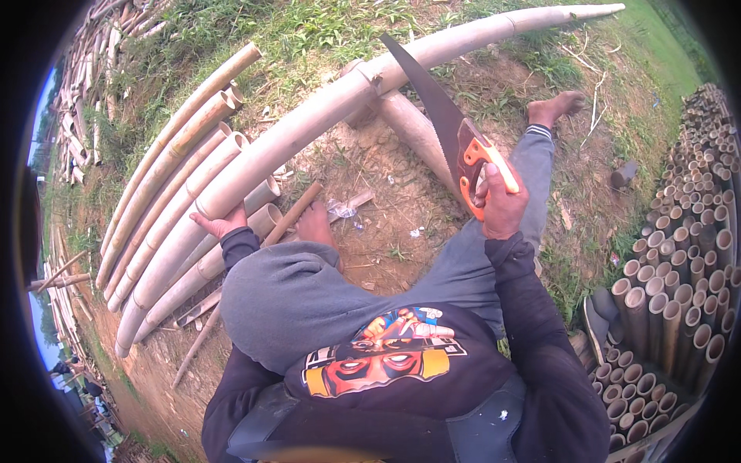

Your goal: The person sits on the ground and uses a hand saw to cut long bamboo poles into shorter sections. The person repeatedly positions each pole, saws through it, and places the cut pieces aside.

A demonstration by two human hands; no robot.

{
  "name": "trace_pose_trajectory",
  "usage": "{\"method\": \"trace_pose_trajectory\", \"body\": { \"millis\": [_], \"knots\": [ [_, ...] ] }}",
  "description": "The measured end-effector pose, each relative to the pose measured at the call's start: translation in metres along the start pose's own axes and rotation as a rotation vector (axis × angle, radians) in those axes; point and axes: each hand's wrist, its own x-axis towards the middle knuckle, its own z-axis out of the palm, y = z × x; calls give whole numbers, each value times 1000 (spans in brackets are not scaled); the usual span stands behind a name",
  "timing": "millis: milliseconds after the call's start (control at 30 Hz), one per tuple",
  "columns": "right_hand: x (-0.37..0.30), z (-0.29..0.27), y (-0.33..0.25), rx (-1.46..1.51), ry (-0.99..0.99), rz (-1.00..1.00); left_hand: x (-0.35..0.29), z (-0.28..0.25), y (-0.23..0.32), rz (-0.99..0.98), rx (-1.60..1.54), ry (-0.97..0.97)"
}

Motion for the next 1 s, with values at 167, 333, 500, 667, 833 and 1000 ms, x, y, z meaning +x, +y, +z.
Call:
{"method": "trace_pose_trajectory", "body": {
  "millis": [167,333,500,667,833,1000],
  "knots": [
    [1,1,-22,-66,-3,-14,-5,6,5,40,-21,88],
    [7,10,-30,-159,-46,-41,-3,4,29,103,-5,95],
    [7,36,-19,-98,-106,-64,11,-6,72,119,43,102],
    [0,64,4,-47,-132,-75,16,-30,86,-42,150,254],
    [-12,82,21,-18,-246,-108,-3,-43,78,-42,260,483],
    [-15,85,27,-35,-316,-136,-67,-49,40,210,1117,-30]
  ]
}}
